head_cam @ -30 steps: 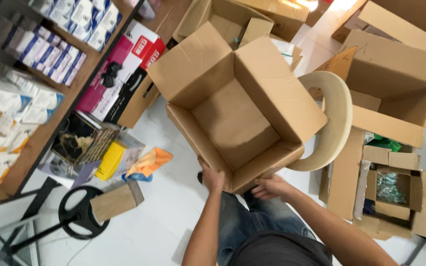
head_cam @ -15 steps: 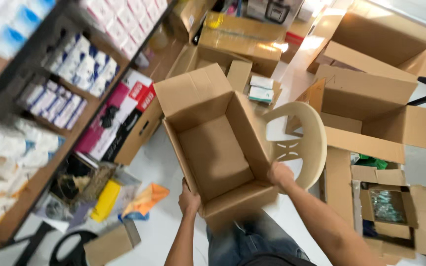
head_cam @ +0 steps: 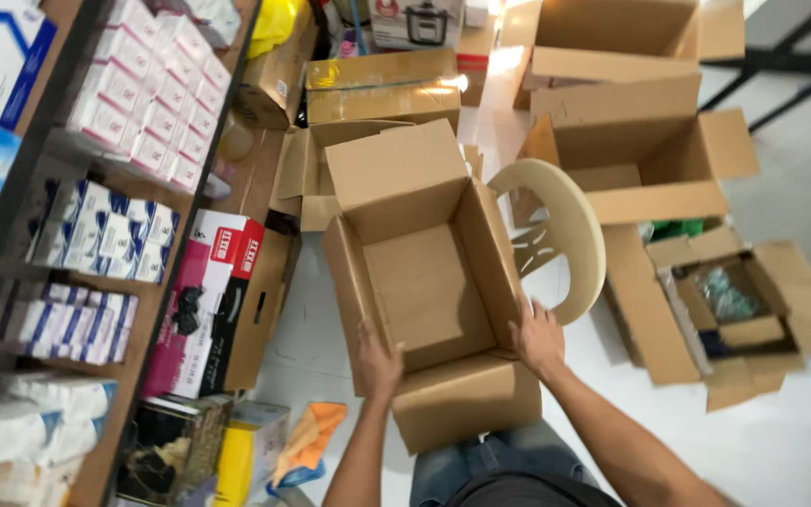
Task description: The person folds and stacks empty cardboard boxes, then moves to a shelf to arrange small medicine boxes into neat rows. The person handles the boxes by hand, aligning them on the shelf.
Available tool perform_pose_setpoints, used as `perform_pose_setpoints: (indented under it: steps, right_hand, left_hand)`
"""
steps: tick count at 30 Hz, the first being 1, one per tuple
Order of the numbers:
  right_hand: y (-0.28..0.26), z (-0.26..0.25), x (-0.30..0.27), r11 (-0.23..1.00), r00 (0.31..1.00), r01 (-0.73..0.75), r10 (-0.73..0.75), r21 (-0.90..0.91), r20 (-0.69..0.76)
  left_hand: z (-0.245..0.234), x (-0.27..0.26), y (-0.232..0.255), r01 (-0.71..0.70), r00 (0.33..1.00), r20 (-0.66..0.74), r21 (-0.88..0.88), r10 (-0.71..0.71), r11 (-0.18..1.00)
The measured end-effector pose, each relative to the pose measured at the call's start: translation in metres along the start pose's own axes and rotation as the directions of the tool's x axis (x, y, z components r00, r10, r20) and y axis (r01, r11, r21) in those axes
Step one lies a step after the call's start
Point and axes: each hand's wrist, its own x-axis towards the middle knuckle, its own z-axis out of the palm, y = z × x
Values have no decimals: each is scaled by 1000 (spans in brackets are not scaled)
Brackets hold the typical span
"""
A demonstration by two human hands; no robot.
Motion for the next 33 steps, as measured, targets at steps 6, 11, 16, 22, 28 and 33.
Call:
perform_pose_setpoints:
  steps: [6, 11, 16, 22, 28, 33]
  right_hand:
    - [-64, -34, 17, 970, 939, 236, -245, -63, -243]
    - [-72, -24, 19, 937, 977, 208, -214, -279, 10]
    - [-35, 15, 59, 840, 977, 208, -155, -501, 144]
    - [-11, 50, 104, 930, 969, 245, -226, -274, 98]
    - [6, 56, 101, 832, 953, 302, -257, 466, -160]
    - [56, 82, 87, 414, 928, -366, 225, 833, 296]
  left_hand:
    - [-15, 30, 94, -203, 944, 251, -76, 216, 976]
    - [-12, 47, 85, -252, 912, 389, 273, 133, 928]
    - [13, 81, 17, -193, 921, 385, 579, -57, 793]
    - [34, 74, -22, -167, 978, 190, 455, 88, 875]
    - [51, 71, -73, 281, 960, 60, -206, -274, 937]
    - [47, 38, -130, 639, 726, 489, -739, -483, 213]
